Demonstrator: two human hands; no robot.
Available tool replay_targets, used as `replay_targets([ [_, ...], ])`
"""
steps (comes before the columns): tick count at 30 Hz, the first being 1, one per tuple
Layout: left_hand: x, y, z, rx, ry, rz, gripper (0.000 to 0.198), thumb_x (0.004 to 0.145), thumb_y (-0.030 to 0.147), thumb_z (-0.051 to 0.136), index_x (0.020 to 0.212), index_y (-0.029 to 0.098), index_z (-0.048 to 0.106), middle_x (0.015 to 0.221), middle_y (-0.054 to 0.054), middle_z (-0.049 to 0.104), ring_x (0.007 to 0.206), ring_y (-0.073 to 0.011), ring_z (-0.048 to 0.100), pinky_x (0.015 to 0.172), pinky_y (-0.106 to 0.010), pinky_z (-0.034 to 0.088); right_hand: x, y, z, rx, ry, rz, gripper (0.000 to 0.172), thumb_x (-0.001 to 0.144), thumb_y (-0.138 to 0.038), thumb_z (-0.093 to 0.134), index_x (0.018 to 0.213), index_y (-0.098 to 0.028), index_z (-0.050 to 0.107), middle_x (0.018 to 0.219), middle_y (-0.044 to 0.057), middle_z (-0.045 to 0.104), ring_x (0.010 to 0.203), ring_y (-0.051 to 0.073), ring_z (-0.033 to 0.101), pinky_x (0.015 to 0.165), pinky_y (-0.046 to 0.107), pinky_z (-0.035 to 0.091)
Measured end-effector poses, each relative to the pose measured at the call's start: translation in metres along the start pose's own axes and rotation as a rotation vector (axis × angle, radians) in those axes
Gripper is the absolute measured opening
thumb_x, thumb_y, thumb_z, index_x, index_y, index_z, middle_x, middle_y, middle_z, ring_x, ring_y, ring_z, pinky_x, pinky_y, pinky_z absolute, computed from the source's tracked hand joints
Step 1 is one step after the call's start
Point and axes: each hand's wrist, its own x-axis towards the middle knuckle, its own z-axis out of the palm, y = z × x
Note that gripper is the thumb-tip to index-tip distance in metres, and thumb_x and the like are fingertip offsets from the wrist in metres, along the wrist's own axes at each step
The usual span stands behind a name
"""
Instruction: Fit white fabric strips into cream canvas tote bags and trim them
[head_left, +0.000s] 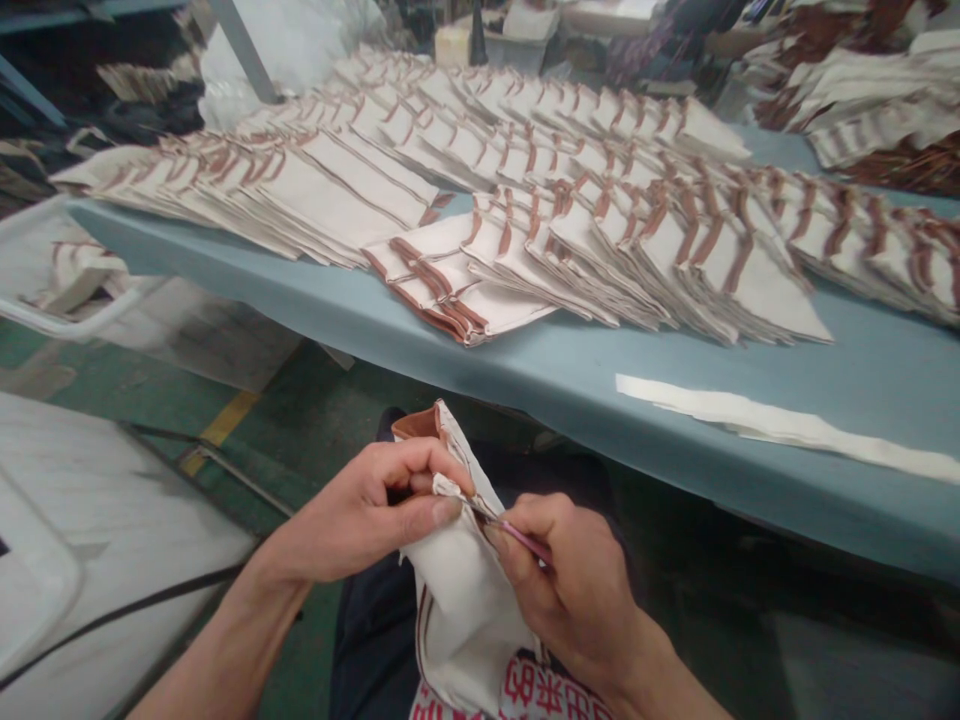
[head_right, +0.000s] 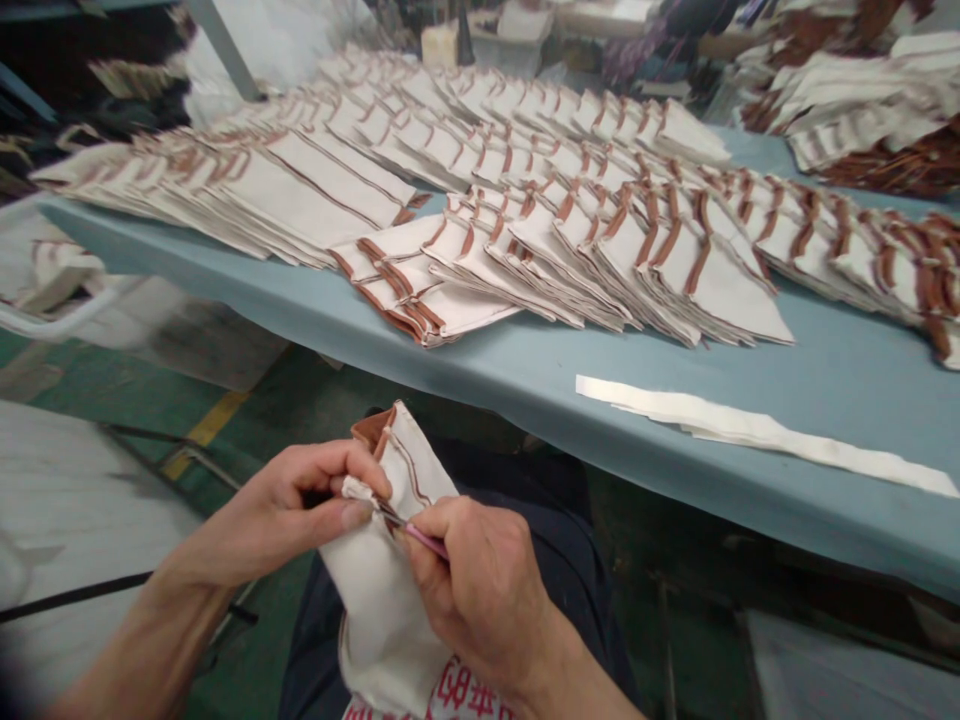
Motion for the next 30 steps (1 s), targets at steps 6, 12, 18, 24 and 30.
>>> replay_targets([
  [6,-0.001,-0.007,0.001,0.029,0.020,0.026,0.042,0.088,0.053,0.078,0.098,0.013,0.070,0.067,0.004,0.055,0.055,-0.0068,0.039,0.050,-0.015,0.030,0.003,0.000,-0.004,0.014,-0.030,-0.010,0.037,0.113,-0.040,0.042,0.084,-0.022,0.057,0.059,-0.003,0.069,0.044,0.010,0.060,0.049,0.022,0.041],
  [12,0.007,-0.020,0.008,0.071,0.038,0.088,0.045,0.091,0.054,0.073,0.101,0.010,0.074,0.068,0.002,0.055,0.057,-0.0085,0.040,0.051,-0.018,0.030,0.008,0.005,-0.017,-0.018,-0.119,-0.027,0.038,0.112,-0.035,0.043,0.080,-0.021,0.059,0.057,-0.003,0.069,0.045,0.011,0.063,0.049,0.023,0.042],
  [18,0.010,-0.015,0.018,0.360,-0.022,0.204,0.024,0.101,0.031,0.058,0.097,0.013,0.074,0.076,0.000,0.065,0.061,-0.0090,0.048,0.055,-0.018,0.035,0.009,0.011,-0.038,-0.029,-0.198,-0.031,0.033,0.112,-0.030,0.045,0.082,-0.022,0.057,0.058,-0.002,0.068,0.045,0.011,0.064,0.048,0.021,0.042],
  [24,0.013,0.004,0.016,0.730,-0.093,0.217,0.025,0.102,0.023,0.049,0.088,0.016,0.069,0.068,0.005,0.057,0.061,-0.0091,0.049,0.059,-0.019,0.034,0.009,0.014,-0.048,-0.017,-0.280,-0.042,0.038,0.113,-0.031,0.042,0.080,-0.021,0.057,0.056,-0.003,0.064,0.041,0.009,0.056,0.044,0.020,0.037],
  [30,0.016,0.003,0.017,0.743,-0.127,0.186,0.025,0.103,0.024,0.051,0.086,0.017,0.069,0.072,0.003,0.062,0.063,-0.0100,0.051,0.060,-0.020,0.036,0.011,0.022,-0.051,0.015,-0.320,-0.048,0.038,0.113,-0.033,0.043,0.080,-0.020,0.057,0.057,-0.003,0.063,0.042,0.009,0.052,0.044,0.020,0.036],
])
